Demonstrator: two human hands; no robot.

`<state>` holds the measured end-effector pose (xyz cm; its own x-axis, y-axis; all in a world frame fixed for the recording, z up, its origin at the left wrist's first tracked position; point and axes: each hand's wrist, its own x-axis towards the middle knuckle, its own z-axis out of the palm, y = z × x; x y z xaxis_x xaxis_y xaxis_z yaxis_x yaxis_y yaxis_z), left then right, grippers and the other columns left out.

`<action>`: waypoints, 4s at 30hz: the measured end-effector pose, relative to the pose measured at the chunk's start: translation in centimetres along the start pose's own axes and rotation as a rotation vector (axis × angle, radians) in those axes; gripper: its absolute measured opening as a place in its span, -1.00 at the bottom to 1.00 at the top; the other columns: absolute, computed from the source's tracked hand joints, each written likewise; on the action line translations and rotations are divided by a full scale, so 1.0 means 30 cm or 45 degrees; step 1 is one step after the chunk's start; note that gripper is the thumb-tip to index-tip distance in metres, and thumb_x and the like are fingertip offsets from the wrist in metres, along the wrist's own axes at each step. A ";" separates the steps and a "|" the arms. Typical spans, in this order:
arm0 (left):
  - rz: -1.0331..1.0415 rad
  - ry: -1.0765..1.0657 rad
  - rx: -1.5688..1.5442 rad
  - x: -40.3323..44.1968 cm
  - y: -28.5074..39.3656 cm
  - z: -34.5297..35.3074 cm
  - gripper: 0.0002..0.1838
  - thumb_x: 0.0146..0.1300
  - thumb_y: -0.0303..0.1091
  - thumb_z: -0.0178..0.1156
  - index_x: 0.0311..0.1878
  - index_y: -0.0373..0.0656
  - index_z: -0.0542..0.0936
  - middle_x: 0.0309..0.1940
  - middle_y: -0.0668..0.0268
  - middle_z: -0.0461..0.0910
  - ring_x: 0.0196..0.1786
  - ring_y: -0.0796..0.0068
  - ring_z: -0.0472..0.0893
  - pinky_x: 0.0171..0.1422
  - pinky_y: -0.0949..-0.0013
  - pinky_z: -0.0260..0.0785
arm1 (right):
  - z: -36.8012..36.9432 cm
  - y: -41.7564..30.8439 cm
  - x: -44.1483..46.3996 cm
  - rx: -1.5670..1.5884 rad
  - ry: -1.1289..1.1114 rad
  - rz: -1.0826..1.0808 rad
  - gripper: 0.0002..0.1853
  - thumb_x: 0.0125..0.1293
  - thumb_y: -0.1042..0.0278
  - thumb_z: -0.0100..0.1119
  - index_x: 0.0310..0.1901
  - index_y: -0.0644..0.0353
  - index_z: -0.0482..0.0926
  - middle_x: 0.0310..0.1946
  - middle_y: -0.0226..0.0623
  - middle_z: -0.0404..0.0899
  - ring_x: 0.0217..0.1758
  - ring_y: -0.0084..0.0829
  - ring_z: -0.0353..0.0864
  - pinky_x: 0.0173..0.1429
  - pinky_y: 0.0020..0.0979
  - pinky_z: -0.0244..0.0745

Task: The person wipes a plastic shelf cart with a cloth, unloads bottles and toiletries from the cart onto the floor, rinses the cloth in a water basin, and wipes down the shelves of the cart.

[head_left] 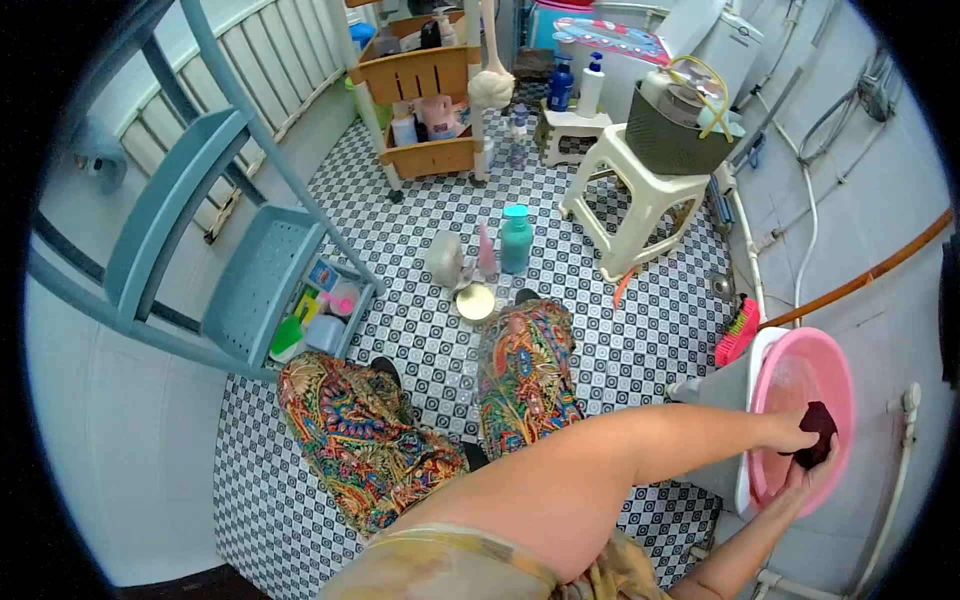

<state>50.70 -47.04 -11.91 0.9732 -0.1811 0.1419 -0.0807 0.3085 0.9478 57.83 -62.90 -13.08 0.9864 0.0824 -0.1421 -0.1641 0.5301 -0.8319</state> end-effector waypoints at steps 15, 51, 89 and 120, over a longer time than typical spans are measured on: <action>0.113 -0.045 1.163 -0.036 0.075 -0.007 -0.10 -0.03 0.15 0.00 0.24 -0.37 0.07 0.30 -0.13 -0.19 0.36 -0.11 -0.29 0.33 -0.14 -0.49 | 0.022 0.072 0.031 -0.055 0.006 0.011 -0.70 0.14 0.10 0.07 -0.21 0.13 0.45 -0.32 -0.32 0.47 -0.24 -0.39 0.48 -0.15 -0.42 0.46; -0.077 0.307 -0.887 -0.219 0.276 -0.482 -0.32 0.07 0.39 -0.22 0.06 0.06 0.35 0.08 0.14 0.31 0.15 0.14 0.26 0.13 -0.11 0.07 | 0.767 0.295 -0.130 -0.966 -0.805 -0.532 -0.72 0.23 0.28 0.02 -0.09 0.25 0.43 -0.17 -0.29 0.46 -0.11 -0.43 0.43 0.01 -0.44 0.32; -0.248 2.354 1.237 -2.098 0.462 -0.797 -0.78 0.02 -0.44 0.08 -0.21 -0.18 0.52 -0.16 0.19 0.43 -0.06 0.28 0.40 0.09 0.24 0.18 | 1.835 1.672 -1.574 -1.045 -2.057 -1.442 -0.50 -0.14 0.33 0.21 -0.03 -0.10 0.48 0.02 -0.18 0.29 0.13 -0.15 0.21 0.06 -0.12 0.20; -1.450 1.936 1.509 -2.200 0.338 -0.845 -0.61 -0.05 -0.49 0.09 -0.05 -0.17 0.41 -0.27 0.13 0.51 -0.19 0.10 0.49 -0.14 0.14 0.35 | 1.943 2.219 -1.780 -1.294 -2.121 -1.435 -0.72 0.11 0.35 0.05 -0.13 0.21 0.53 0.04 -0.09 0.21 -0.03 -0.21 0.38 -0.17 -0.29 0.47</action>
<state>-8.88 -8.28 -18.90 0.0328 0.9914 -0.1268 0.9758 -0.0043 0.2188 -5.39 17.18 -29.62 -0.3142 0.8523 0.4181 0.8780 0.4284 -0.2134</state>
